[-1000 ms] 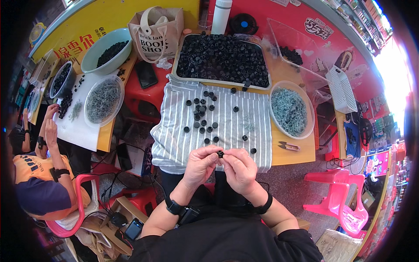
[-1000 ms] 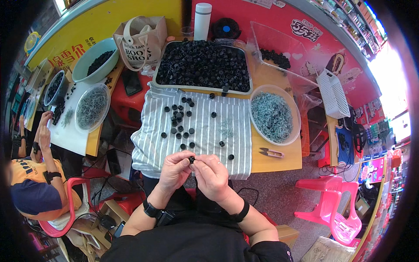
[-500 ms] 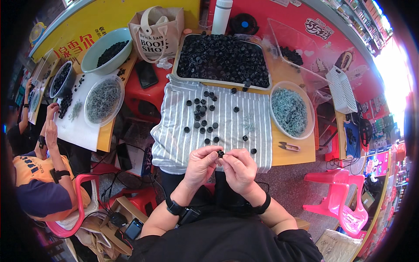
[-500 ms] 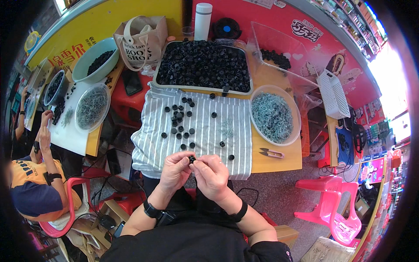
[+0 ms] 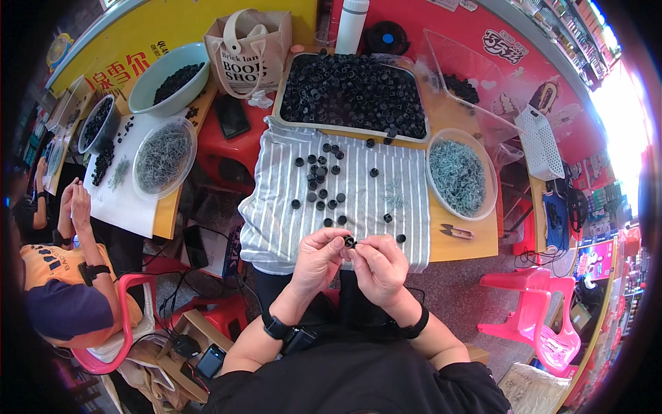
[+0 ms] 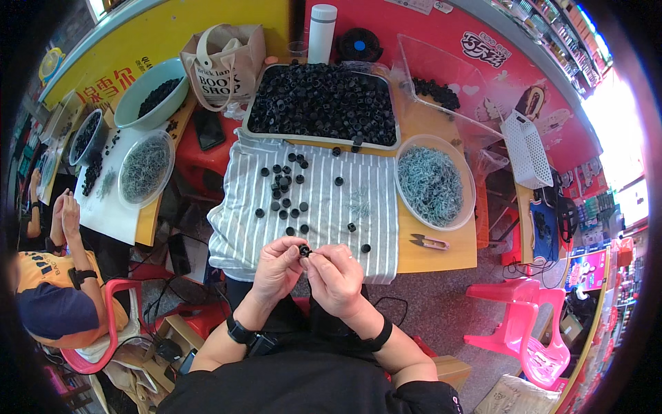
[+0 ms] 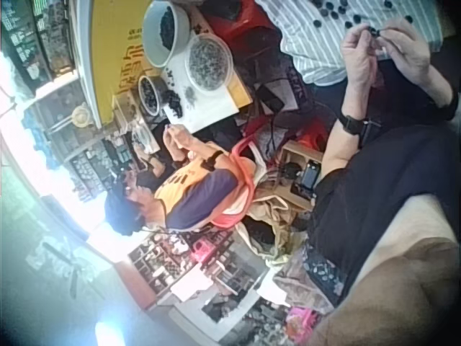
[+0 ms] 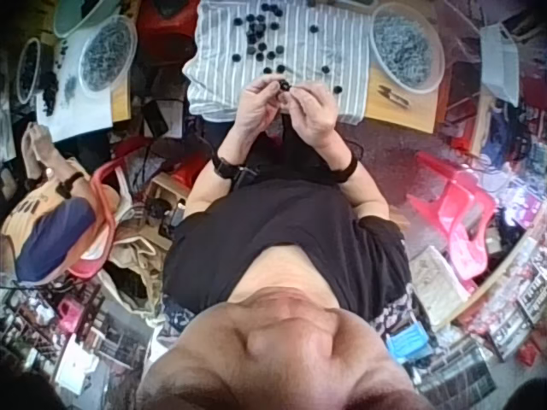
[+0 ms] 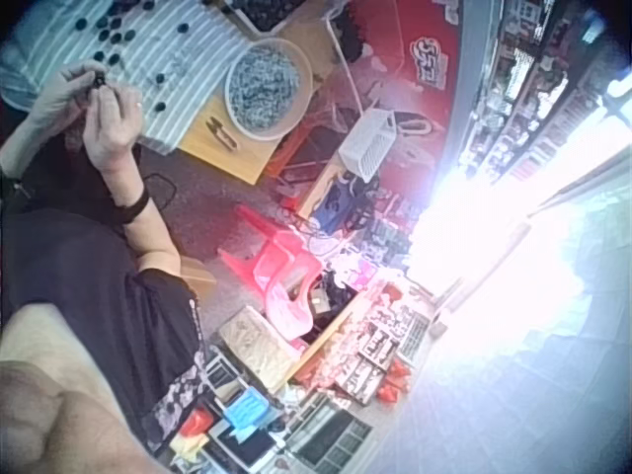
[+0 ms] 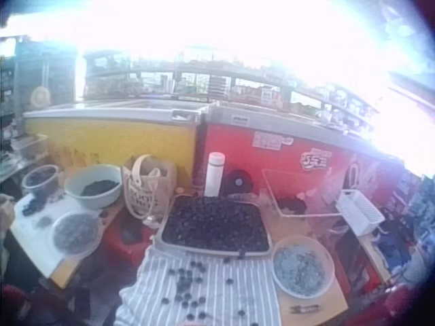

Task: Sorting small black circular parts and light blue fragments into various containers on a workbench.

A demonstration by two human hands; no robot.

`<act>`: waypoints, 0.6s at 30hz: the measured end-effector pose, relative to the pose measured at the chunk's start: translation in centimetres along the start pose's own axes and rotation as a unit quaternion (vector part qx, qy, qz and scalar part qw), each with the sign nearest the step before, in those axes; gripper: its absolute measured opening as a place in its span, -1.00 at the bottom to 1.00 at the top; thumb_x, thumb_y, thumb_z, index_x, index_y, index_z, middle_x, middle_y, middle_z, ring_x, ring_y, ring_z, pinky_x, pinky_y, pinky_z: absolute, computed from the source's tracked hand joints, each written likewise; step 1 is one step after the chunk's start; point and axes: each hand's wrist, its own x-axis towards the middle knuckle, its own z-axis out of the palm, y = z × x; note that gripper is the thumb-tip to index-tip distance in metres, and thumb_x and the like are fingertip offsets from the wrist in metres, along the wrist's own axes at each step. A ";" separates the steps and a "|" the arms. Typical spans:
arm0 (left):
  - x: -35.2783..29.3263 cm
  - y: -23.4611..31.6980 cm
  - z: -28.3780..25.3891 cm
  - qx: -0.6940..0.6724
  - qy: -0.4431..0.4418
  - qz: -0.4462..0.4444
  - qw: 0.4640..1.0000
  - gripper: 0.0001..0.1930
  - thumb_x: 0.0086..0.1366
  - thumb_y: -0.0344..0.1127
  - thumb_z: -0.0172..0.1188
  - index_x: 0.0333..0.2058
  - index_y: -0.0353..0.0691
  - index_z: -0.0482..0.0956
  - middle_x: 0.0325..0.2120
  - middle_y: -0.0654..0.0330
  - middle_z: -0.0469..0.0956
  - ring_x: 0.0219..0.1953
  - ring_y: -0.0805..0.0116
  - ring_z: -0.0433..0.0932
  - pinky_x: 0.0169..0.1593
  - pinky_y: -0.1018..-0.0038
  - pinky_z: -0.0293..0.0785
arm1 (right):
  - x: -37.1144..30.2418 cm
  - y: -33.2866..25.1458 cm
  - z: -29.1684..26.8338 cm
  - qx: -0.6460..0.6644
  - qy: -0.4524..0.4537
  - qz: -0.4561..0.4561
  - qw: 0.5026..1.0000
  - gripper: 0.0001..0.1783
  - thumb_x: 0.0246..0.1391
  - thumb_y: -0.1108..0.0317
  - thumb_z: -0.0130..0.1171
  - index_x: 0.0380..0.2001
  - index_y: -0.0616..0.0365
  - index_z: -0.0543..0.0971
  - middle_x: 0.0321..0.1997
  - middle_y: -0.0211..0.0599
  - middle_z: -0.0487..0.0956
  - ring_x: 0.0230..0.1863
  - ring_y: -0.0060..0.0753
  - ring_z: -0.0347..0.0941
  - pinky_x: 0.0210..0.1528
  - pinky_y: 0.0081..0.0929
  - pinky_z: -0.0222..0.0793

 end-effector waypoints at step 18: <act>0.0 -0.2 -0.2 0.023 -0.016 0.013 1.000 -0.82 0.33 -0.48 0.18 -0.14 -0.42 0.64 -0.25 0.14 0.60 -0.32 0.45 0.61 -0.20 0.58 0.56 | -0.2 0.3 0.3 -0.021 -0.015 -0.044 0.999 -0.70 -0.29 0.65 0.39 -0.36 0.25 0.62 -0.40 -0.24 0.51 -0.48 -0.29 0.45 -0.51 -0.46 0.35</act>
